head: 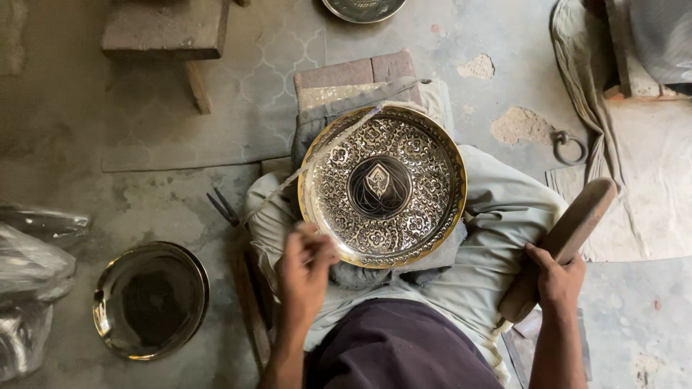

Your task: The person sits on the floor with an ornate brass tray on their lap and decorates its central medallion by hammering. They hold a small punch against the tray with one hand and strike it repeatedly with a wooden mallet held in the other hand, repositioning the punch across the design between strikes.

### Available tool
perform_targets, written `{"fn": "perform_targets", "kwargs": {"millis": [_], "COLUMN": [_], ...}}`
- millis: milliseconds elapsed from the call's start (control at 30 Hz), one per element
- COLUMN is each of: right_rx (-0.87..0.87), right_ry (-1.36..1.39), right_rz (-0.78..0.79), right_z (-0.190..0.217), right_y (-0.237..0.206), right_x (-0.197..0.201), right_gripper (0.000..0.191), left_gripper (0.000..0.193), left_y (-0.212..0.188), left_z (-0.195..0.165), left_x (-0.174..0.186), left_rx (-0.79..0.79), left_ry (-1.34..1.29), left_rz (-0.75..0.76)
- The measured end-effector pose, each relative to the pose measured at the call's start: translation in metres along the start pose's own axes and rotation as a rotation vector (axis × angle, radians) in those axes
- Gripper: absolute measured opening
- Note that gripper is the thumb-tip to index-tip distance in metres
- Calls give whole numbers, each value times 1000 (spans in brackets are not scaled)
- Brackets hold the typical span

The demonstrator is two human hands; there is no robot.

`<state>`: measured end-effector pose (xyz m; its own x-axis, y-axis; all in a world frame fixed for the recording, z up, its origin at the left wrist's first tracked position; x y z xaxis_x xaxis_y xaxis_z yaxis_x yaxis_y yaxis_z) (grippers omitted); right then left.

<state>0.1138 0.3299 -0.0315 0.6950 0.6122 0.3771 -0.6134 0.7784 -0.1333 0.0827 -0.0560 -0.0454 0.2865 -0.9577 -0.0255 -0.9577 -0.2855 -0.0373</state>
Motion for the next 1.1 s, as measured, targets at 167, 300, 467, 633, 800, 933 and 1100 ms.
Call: {"fn": "perform_targets", "kwargs": {"millis": [167,300,467,633,800,933,1100], "right_rx": [-69,-116,-93,159,634,1328,1100], "right_ry": [25,-46,-254,-310,-214,-808,-549], "right_rz": [22,-16,90,188,327,294,343], "right_z": [-5,-11,-2,66,152,184,184], "right_y": [5,12,33,50,35,23,32], "right_x": [0,0,-3,-29,-89,-125,-127], "right_gripper": [26,30,43,59,46,37,47], "left_gripper": [25,26,29,29,25,13,23], "left_y": [43,92,110,110,108,105,107], "left_z": [0,5,15,20,19,19,22], "left_x": [-70,-116,-131,-129,-130,-131,-130], "left_rx": [-143,-269,-289,-274,-381,-464,-298], "left_ry": [110,241,269,265,252,336,278], "left_rz": [145,160,193,244,211,212,260]}}
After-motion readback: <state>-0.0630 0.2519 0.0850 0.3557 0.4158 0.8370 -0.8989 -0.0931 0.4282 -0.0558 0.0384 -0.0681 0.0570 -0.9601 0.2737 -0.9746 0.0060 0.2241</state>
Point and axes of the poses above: each hand's wrist, its own y-axis towards the middle knuckle, its own x-axis out of the back of the hand, z = x × y, the point moved 3 cm from there along y, towards the middle knuckle, and after that the axes turned 10 degrees about -z, right-handed, at the moved point
